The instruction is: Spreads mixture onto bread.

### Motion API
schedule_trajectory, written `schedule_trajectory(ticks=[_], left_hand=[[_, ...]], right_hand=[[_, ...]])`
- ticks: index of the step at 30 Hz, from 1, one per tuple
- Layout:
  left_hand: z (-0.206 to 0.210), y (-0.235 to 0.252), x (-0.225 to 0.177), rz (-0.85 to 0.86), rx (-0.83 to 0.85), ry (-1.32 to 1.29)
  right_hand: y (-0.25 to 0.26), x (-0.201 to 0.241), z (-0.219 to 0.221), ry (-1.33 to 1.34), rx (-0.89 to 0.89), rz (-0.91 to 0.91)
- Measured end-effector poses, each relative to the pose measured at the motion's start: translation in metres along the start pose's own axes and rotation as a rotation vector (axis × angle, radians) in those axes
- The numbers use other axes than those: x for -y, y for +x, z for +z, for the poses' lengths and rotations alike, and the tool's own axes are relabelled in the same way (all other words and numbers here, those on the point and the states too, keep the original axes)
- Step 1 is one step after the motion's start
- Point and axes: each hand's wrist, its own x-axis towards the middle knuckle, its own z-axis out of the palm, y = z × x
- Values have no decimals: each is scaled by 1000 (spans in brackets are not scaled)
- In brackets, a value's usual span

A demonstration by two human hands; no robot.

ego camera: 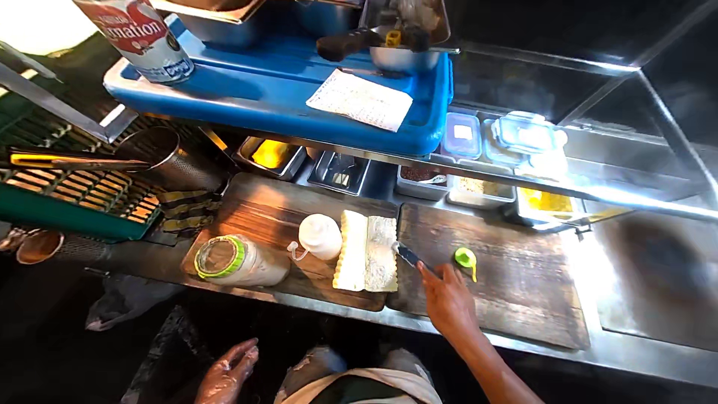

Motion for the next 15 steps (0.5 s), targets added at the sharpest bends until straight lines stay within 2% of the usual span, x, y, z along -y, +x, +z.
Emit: schedule_trajectory(ticks=[3,6,8,10,12,15], left_hand=[[-3,20,-3,-46,4,-53],[-14,46,18,-64,191,216],[-27,59,22,-26,262,317],[-31,64,19,-3,213,161],[-33,62,20,-42,155,13],[-46,79,44,-72,253,195]], right_hand=[[0,20,-2,81,-72,56],[26,34,10,28,-51,82],[6,35,14,-24,-60,102],[-27,38,8,-51,-83,135],[-37,49,6,35,-123,143],[1,71,12,118,-107,120]])
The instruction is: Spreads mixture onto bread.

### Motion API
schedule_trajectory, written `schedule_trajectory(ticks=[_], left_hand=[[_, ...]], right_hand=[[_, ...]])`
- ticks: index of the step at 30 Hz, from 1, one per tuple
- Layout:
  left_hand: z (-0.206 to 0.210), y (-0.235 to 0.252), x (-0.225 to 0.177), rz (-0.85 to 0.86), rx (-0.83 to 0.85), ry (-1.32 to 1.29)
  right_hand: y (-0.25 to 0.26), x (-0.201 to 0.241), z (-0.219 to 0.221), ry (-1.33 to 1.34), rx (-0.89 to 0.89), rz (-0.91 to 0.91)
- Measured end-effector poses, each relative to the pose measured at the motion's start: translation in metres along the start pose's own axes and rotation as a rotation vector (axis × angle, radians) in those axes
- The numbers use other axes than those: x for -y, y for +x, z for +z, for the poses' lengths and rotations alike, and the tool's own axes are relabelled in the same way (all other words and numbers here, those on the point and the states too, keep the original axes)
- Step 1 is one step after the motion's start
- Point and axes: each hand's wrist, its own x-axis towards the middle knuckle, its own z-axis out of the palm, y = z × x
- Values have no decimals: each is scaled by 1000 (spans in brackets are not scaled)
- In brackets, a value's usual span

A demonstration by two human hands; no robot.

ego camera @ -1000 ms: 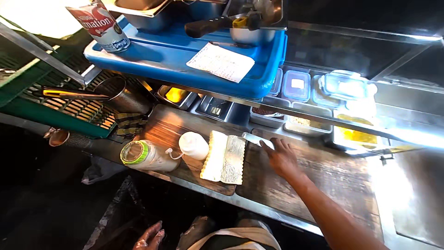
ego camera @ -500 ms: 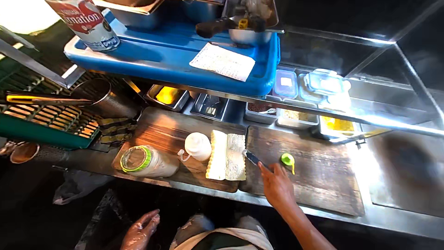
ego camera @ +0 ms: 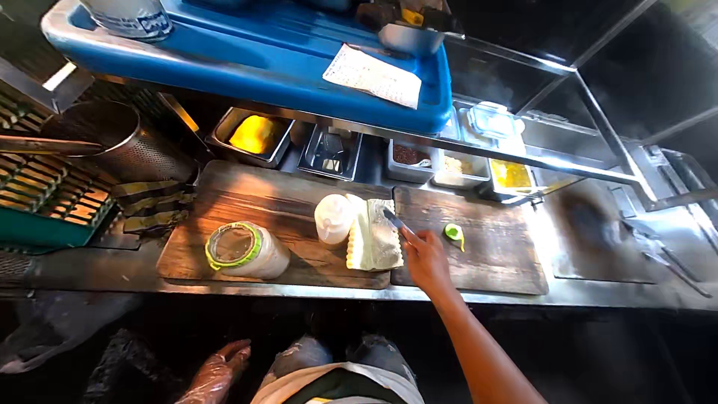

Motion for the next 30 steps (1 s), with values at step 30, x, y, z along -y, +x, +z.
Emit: schedule_trajectory(ticks=[30], left_hand=[[-2,-32,-82,612,13,-120]], right_hand=[[-146,-39,56,45,-329,-31]])
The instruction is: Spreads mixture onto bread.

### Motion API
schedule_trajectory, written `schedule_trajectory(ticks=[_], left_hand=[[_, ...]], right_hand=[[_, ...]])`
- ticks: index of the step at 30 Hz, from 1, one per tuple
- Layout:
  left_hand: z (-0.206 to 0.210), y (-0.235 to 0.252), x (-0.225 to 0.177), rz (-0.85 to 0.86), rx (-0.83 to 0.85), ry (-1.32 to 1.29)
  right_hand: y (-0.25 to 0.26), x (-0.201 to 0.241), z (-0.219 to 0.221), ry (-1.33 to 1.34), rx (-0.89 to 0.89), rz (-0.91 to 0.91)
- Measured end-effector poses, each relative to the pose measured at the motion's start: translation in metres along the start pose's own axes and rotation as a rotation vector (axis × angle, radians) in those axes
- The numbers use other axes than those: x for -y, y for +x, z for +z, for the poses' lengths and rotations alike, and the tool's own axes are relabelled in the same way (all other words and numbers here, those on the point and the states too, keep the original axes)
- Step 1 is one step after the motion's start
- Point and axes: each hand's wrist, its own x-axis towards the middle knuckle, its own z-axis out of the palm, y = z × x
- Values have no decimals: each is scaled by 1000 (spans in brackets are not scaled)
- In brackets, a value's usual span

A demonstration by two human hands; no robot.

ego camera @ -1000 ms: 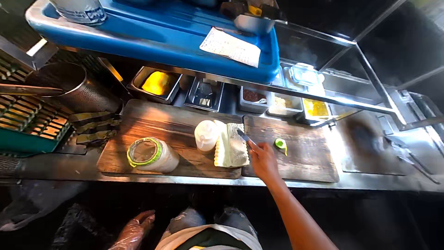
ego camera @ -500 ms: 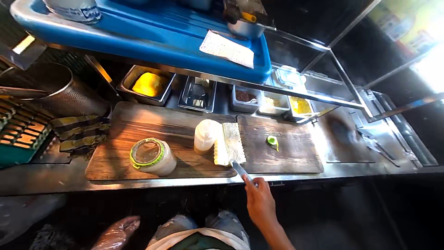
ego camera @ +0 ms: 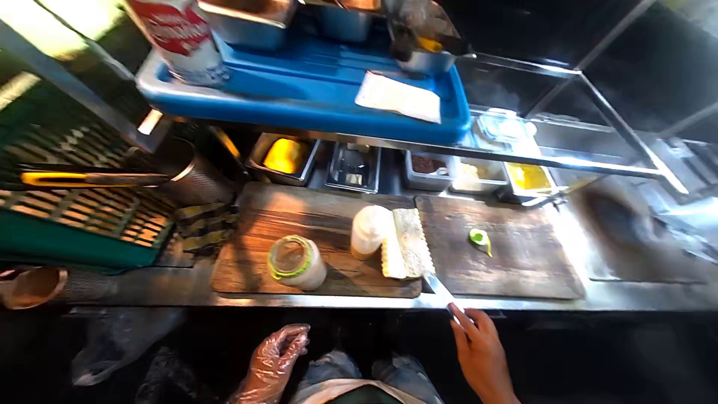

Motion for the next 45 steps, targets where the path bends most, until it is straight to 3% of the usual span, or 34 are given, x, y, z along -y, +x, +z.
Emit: schedule_trajectory(ticks=[4,7,10,12,15,19,23,27,30,37,45], left_hand=[[-21,21,-57,393,-305,89],[-35,57,-101,620,-299,177],[-35,82,-131,652,-167,252],[-28,92,-135,663,-96,148],[-4,90,-136,667,-298,238],[40,69,-143,579,-625,315],[51,65,-156,408,-699,318],[40,64,-156,358,-638,298],[38,66,-151,412,-637,286],[27,66,-150,415,-576,275],[36,59,-146,514,-558,311]], right_hand=[[-14,50,-37,220,-52,-152],[19,129,-59,347,1,-329],[64,204,-69,271,106,-431],[93,248,-83,77,297,-381],[138,316,-102,-289,719,-266],[171,363,-67,-487,877,-331],[187,354,-30,-246,939,-18],[142,313,-13,594,762,487],[109,308,-16,972,621,689],[70,292,2,1277,474,622],[52,266,-20,1170,497,601]])
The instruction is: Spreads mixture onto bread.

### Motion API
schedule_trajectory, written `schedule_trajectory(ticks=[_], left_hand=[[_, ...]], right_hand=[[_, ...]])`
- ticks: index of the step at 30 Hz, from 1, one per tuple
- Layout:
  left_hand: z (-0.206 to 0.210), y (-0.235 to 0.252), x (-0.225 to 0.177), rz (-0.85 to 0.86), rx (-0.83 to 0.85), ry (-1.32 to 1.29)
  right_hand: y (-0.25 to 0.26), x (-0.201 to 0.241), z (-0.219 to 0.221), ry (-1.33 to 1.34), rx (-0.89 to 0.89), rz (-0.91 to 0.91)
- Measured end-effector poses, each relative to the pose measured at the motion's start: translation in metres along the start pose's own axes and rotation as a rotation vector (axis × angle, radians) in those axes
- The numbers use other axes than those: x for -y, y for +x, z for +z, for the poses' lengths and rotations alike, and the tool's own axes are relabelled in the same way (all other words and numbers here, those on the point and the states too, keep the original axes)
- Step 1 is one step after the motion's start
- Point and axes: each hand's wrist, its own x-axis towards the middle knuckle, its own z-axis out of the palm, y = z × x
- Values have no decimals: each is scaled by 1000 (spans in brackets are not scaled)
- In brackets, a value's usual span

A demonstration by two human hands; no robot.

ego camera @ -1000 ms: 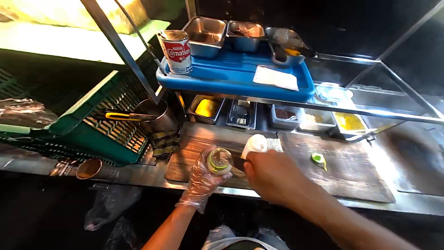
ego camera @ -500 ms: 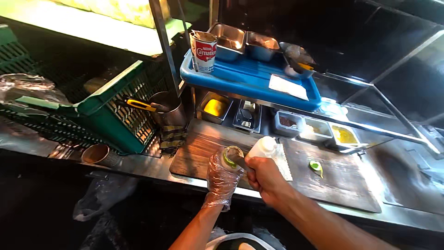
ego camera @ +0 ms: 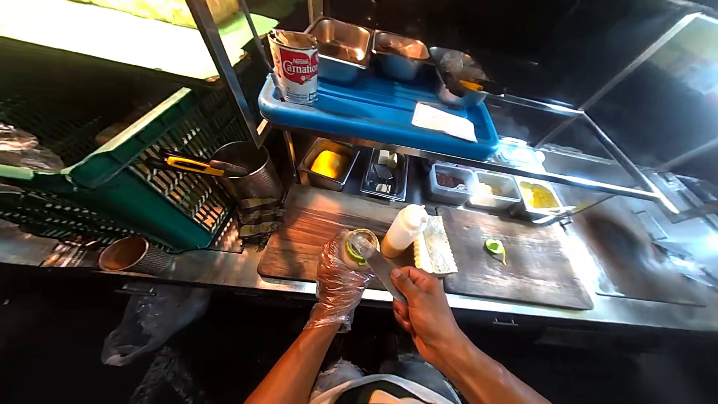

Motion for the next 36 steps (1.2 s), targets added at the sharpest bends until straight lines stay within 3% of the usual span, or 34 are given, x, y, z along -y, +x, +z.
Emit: schedule_trajectory(ticks=[3,6,11,14,17,22,25,31,36], left_hand=[[-6,7,-2,-88,50,7],[-11,4,5,-57,65,-8],[-19,-16,17,-108,122,18],[-24,-44,34,-270,66,-153],[-40,-79,40,-423,16,-207],[-58,-140,44,-497,48,-98],[-50,-169,39,-585,80,-101],[-31,-187,0,-515,142,-69],[-16,-198,-10,-560,240,-109]], right_hand=[[-13,-9,-27,-41,110,-71],[-20,-28,-78,-162,170,-205],[22,-58,-182,-976,-292,-532],[58,-62,-220,-1293,-382,-539],[56,-84,-249,-1449,-418,-574],[30,-111,-269,-1323,-506,-791],[56,-115,-266,-1250,-464,-743],[31,-146,-285,-1129,-485,-890],[55,-149,-245,-1072,-394,-742]])
